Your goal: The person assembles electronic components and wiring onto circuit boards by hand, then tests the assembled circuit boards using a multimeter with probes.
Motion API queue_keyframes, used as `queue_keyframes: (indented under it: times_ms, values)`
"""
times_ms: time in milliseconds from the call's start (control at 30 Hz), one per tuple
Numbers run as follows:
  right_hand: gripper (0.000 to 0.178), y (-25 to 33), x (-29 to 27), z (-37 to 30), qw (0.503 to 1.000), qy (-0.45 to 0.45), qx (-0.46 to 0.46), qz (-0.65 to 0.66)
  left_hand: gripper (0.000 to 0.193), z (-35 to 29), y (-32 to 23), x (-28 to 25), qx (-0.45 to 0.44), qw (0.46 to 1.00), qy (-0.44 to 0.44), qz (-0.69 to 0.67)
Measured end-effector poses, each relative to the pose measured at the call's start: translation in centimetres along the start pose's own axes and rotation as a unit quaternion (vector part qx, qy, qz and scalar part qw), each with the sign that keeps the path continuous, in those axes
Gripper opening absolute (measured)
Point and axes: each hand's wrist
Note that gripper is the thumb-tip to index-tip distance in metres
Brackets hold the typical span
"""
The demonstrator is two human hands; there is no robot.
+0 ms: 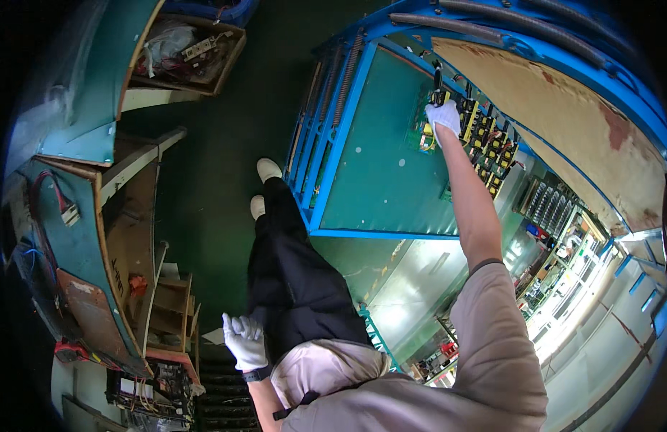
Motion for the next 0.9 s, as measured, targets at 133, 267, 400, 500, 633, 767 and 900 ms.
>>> queue_keyframes:
  times_ms: [133, 267, 400, 500, 633, 767, 900]
  values:
    - [0.057, -1.8, -2.8, -9.0, 0.997, 0.037, -0.036, 0.054, 0.057, -1.4, 0.6, 2.5, -0.002, 0.998, -0.039, 0.055]
    - [0.050, -1.4, -10.9, -21.3, 0.974, 0.117, -0.093, 0.172, 0.050, -1.1, 2.8, 4.7, 0.019, 0.983, 0.100, 0.150]
    - [0.039, 3.7, -15.4, -33.3, 0.904, 0.224, -0.222, 0.290, 0.058, -3.5, 3.7, 7.8, 0.076, 0.896, 0.388, 0.203]
    - [0.031, 9.3, -20.9, -42.1, 0.842, 0.264, -0.264, 0.390, 0.073, -7.6, 2.6, 11.0, 0.102, 0.879, 0.416, 0.212]
    - [0.039, 16.2, -23.8, -50.9, 0.750, 0.307, -0.363, 0.459, 0.066, -12.1, -4.8, 7.7, 0.222, 0.846, 0.472, 0.114]
    - [0.050, 21.0, -32.3, -57.3, 0.688, 0.370, -0.550, 0.295, 0.060, -14.3, -13.2, 1.1, 0.129, 0.874, 0.464, -0.059]
    - [0.056, 24.7, -38.4, -61.1, 0.535, 0.022, -0.804, 0.260, 0.061, -17.8, -20.7, -4.2, 0.072, 0.824, 0.536, -0.170]
Point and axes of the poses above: each hand's wrist, its own z-axis towards the middle knuckle, its own x-axis out of the palm, y = z × x, and after that the axes turned 4 degrees about -z, right-handed
